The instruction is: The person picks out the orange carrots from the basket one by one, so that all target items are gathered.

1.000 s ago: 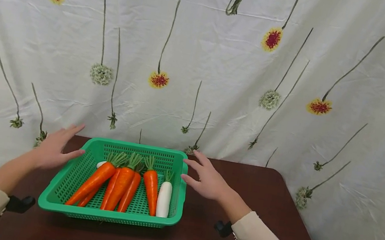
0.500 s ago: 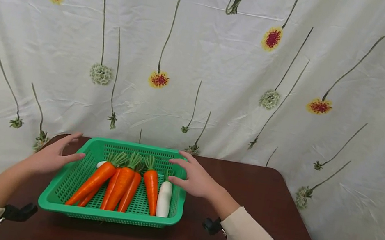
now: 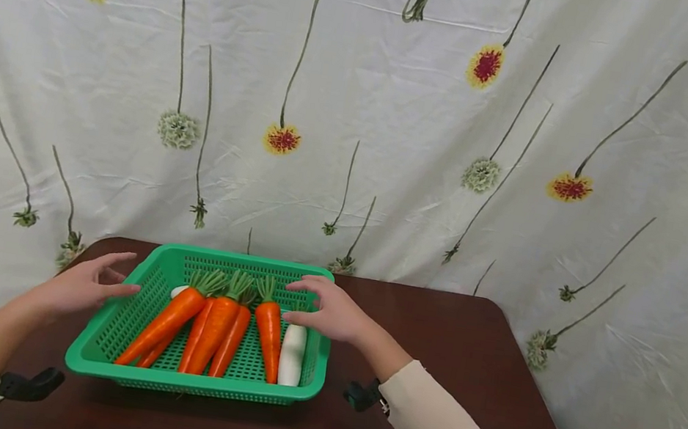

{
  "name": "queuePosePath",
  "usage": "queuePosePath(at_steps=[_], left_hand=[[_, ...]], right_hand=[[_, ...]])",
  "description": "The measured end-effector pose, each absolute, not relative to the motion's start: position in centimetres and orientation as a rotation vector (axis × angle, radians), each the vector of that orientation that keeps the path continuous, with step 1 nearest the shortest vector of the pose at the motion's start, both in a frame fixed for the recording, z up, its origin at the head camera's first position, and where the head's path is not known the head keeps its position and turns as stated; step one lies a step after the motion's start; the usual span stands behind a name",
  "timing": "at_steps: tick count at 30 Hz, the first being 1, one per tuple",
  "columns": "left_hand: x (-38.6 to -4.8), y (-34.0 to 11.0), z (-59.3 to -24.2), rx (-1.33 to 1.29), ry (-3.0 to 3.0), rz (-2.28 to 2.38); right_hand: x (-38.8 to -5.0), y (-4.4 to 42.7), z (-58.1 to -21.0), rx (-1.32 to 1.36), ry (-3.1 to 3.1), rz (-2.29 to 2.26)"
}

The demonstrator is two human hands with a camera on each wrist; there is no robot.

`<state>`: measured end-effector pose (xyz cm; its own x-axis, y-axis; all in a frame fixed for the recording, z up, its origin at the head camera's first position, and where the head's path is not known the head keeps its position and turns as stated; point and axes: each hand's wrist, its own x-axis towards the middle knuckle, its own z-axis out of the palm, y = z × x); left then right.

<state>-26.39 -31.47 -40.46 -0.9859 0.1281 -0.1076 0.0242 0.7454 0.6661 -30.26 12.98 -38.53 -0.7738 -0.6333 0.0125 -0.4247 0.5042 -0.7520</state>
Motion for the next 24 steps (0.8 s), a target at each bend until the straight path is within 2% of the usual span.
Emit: queuePosePath(at_steps=[11,24], left_hand=[[-25.9,-32.2,-40.9,0.091,2.452,1.464],[-26.1,-32.3,-41.0,0.119,2.35,1.574]], right_hand=[[-31.2,11.0,-38.3,-0.646,2.4,-1.248],[-31.9,8.8,-38.7,-0.449,2.192,-1.424]])
